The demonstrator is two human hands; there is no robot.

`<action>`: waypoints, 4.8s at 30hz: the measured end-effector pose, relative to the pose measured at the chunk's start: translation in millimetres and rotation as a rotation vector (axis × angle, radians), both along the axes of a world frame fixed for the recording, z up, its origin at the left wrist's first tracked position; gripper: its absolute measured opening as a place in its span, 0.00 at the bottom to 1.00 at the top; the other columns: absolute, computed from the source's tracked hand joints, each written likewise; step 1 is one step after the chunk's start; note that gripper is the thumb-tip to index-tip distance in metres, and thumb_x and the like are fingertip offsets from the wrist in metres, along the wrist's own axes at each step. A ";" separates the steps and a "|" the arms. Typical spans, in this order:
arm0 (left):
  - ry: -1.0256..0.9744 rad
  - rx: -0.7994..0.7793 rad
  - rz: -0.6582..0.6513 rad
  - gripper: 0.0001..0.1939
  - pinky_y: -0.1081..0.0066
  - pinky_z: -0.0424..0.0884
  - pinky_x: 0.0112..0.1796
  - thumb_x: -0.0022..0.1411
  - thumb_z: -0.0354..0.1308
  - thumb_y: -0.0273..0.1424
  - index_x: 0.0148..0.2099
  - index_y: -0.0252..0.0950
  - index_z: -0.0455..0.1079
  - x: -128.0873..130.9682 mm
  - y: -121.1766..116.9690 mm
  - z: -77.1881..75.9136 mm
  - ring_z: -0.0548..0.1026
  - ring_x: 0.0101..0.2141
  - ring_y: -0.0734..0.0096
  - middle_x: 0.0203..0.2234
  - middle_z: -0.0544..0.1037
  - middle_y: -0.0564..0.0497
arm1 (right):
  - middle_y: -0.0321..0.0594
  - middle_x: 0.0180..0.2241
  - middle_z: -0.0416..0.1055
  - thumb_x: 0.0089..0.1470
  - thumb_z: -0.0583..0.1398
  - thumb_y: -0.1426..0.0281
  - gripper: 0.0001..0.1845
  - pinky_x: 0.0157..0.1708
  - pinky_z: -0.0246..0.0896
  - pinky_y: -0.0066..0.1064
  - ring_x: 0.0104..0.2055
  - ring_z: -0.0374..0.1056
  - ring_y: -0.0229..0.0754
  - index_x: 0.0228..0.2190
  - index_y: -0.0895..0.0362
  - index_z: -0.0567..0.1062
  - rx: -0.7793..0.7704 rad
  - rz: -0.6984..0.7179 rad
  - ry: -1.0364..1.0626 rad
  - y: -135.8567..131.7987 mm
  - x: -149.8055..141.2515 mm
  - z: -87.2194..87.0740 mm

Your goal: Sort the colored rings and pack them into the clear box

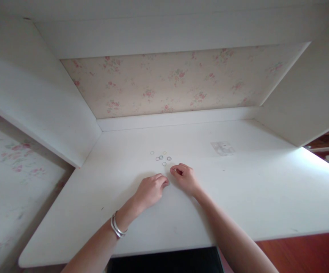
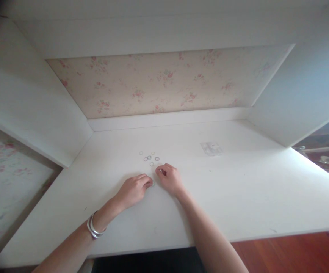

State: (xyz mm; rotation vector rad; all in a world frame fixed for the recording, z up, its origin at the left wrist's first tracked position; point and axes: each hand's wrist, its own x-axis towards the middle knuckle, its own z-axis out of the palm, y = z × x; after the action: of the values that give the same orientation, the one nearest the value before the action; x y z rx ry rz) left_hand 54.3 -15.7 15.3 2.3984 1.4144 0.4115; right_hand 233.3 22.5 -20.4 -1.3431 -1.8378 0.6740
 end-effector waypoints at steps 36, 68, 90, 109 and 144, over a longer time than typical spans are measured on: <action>-0.436 0.009 0.440 0.15 0.76 0.65 0.30 0.62 0.49 0.39 0.39 0.36 0.73 -82.9 16.1 -5.1 0.71 0.27 0.73 0.22 0.74 0.54 | 0.37 0.32 0.66 0.53 0.57 0.67 0.09 0.32 0.58 0.28 0.31 0.64 0.36 0.28 0.53 0.78 -0.014 0.174 -0.266 -10.9 -9.0 -2.0; -0.414 -0.147 0.329 0.14 0.75 0.60 0.26 0.61 0.49 0.37 0.38 0.36 0.74 -79.6 25.9 -33.2 0.66 0.22 0.75 0.21 0.72 0.54 | 0.49 0.41 0.67 0.58 0.50 0.72 0.15 0.41 0.54 0.37 0.43 0.62 0.47 0.33 0.58 0.76 0.092 0.176 -0.797 84.7 -98.6 29.3; -0.431 -0.178 0.311 0.14 0.74 0.67 0.33 0.61 0.50 0.38 0.39 0.37 0.73 -79.6 25.3 -34.6 0.75 0.32 0.70 0.31 0.79 0.50 | 0.43 0.38 0.67 0.62 0.48 0.68 0.14 0.39 0.62 0.34 0.37 0.65 0.41 0.39 0.53 0.72 0.176 0.279 -0.434 -38.2 -0.1 -2.9; -0.481 -0.247 0.342 0.15 0.73 0.66 0.32 0.60 0.50 0.40 0.38 0.37 0.73 -78.0 27.1 -34.5 0.74 0.29 0.70 0.28 0.78 0.53 | 0.40 0.39 0.68 0.57 0.52 0.66 0.13 0.34 0.60 0.28 0.34 0.67 0.37 0.41 0.53 0.73 0.008 -0.035 -0.370 7.1 -4.4 -1.5; -0.448 -0.280 0.306 0.13 0.72 0.69 0.37 0.58 0.50 0.37 0.38 0.38 0.74 -79.7 27.9 -29.5 0.76 0.34 0.68 0.33 0.79 0.51 | 0.39 0.33 0.67 0.59 0.52 0.63 0.14 0.33 0.60 0.28 0.31 0.64 0.36 0.34 0.52 0.77 0.155 0.043 -0.284 4.7 -8.8 13.5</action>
State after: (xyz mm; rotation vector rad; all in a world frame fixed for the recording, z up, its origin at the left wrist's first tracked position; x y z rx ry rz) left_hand -25.4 12.2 -14.2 1.7361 1.5050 0.7199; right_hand 224.5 27.1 -6.9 -1.3535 -2.1018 0.3663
